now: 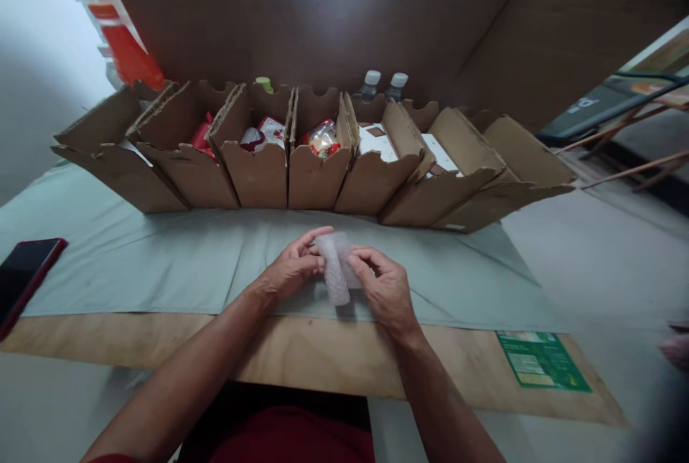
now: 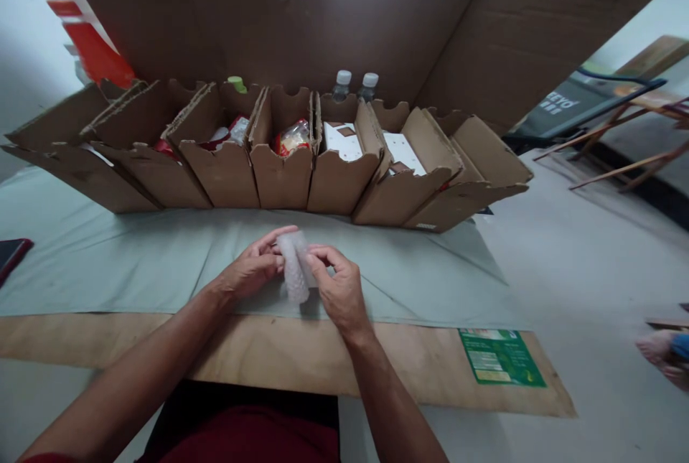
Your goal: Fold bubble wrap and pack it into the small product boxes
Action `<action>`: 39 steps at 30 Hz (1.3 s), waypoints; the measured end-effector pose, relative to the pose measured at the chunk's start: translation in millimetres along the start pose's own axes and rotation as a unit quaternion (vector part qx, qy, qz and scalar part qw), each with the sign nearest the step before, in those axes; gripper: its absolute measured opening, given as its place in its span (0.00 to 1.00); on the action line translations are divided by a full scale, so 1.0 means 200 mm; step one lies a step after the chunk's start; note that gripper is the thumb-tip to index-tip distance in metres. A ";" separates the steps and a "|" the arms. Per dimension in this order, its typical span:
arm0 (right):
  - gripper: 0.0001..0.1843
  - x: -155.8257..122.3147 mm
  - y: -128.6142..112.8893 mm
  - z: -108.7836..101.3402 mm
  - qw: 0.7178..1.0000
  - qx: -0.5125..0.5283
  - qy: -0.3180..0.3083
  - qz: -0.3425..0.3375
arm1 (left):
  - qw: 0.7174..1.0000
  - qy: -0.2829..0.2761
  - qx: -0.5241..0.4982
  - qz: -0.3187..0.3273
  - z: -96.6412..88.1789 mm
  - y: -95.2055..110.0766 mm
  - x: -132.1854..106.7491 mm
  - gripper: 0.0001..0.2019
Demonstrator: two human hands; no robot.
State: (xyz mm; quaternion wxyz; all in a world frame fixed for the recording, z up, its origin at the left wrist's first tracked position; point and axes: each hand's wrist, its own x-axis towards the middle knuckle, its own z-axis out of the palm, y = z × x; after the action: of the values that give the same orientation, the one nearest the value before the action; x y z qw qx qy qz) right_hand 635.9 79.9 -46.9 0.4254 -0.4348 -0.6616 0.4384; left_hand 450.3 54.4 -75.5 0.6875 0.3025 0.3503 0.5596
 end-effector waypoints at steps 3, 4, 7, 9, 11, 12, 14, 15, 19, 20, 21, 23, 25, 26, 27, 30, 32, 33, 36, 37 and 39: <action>0.10 0.00 -0.01 -0.03 0.998 -0.009 0.063 0.007 | 0.997 0.016 -0.072 -0.027 -0.02 0.03 0.00 0.39; 0.10 0.00 -0.02 -0.03 0.997 -0.007 0.077 0.010 | 0.996 0.027 -0.085 -0.031 -0.03 0.04 0.00 0.40; 0.11 0.00 -0.05 -0.04 0.996 0.023 0.088 0.020 | 0.994 0.071 -0.074 -0.024 -0.05 0.04 -0.01 0.46; 0.13 0.00 -0.06 -0.03 0.995 0.057 0.079 0.034 | 0.994 0.097 -0.049 -0.015 -0.06 0.03 -0.01 0.48; 0.14 0.01 -0.07 -0.02 0.991 0.094 0.083 0.047 | 0.994 0.101 -0.028 -0.010 -0.05 0.02 -0.01 0.49; 0.14 0.02 -0.07 -0.02 0.988 0.112 0.094 0.052 | 0.995 0.095 -0.021 -0.008 -0.05 0.02 -0.01 0.49; 0.15 0.04 -0.06 -0.03 0.980 0.144 0.129 0.057 | 0.997 0.075 -0.015 -0.009 -0.05 0.03 -0.02 0.50; 0.15 0.05 -0.06 -0.04 0.975 0.158 0.142 0.061 | 0.998 0.067 -0.013 -0.015 -0.05 0.03 -0.02 0.50; 0.16 0.05 -0.06 -0.04 0.969 0.192 0.132 0.081 | 0.996 0.067 0.014 -0.061 -0.02 0.03 0.00 0.54; 0.16 0.04 -0.07 -0.03 0.971 0.189 0.123 0.082 | 0.994 0.074 0.028 -0.071 -0.02 0.02 0.00 0.53; 0.15 0.03 -0.07 -0.03 0.974 0.179 0.110 0.081 | 0.992 0.083 0.045 -0.079 -0.01 0.01 0.00 0.52; 0.15 0.01 -0.08 -0.02 0.985 0.141 0.063 0.076 | 0.987 0.101 0.091 -0.090 -0.01 0.02 0.00 0.46; 0.15 0.01 -0.11 -0.04 0.994 0.076 -0.038 0.070 | 0.976 0.111 0.163 -0.097 -0.03 0.07 -0.02 0.41; 0.14 0.01 -0.12 -0.06 0.993 0.036 -0.091 0.064 | 0.967 0.108 0.210 -0.097 -0.06 0.10 -0.03 0.39; 0.14 0.01 -0.14 -0.09 0.989 -0.005 -0.134 0.054 | 0.955 0.101 0.262 -0.092 -0.09 0.14 -0.05 0.37; 0.12 0.04 -0.20 -0.25 0.964 -0.150 -0.218 0.032 | 0.901 0.099 0.415 -0.072 -0.22 0.27 -0.09 0.33; 0.11 0.09 -0.27 -0.40 0.929 -0.264 -0.258 0.032 | 0.846 0.148 0.509 -0.052 -0.29 0.31 -0.10 0.31; 0.11 0.14 -0.31 -0.48 0.913 -0.314 -0.257 0.031 | 0.819 0.173 0.546 -0.040 -0.31 0.32 -0.10 0.29; 0.12 0.36 -0.46 -0.67 0.904 -0.410 -0.122 -0.015 | 0.779 0.197 0.595 0.007 -0.27 0.28 -0.09 0.27; 0.13 0.46 -0.50 -0.71 0.897 -0.435 -0.064 -0.044 | 0.781 0.186 0.595 0.034 -0.22 0.24 -0.09 0.27; 0.13 0.72 -0.55 -0.74 0.853 -0.516 0.013 -0.081 | 0.781 0.136 0.601 0.102 -0.10 0.14 -0.10 0.27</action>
State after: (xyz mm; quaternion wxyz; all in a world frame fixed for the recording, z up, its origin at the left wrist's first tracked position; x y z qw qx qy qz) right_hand 715.4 221.7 122.3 0.1823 -0.5426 -0.8200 -0.0075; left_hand 414.9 40.7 -61.1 0.2512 0.6088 0.6724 0.3378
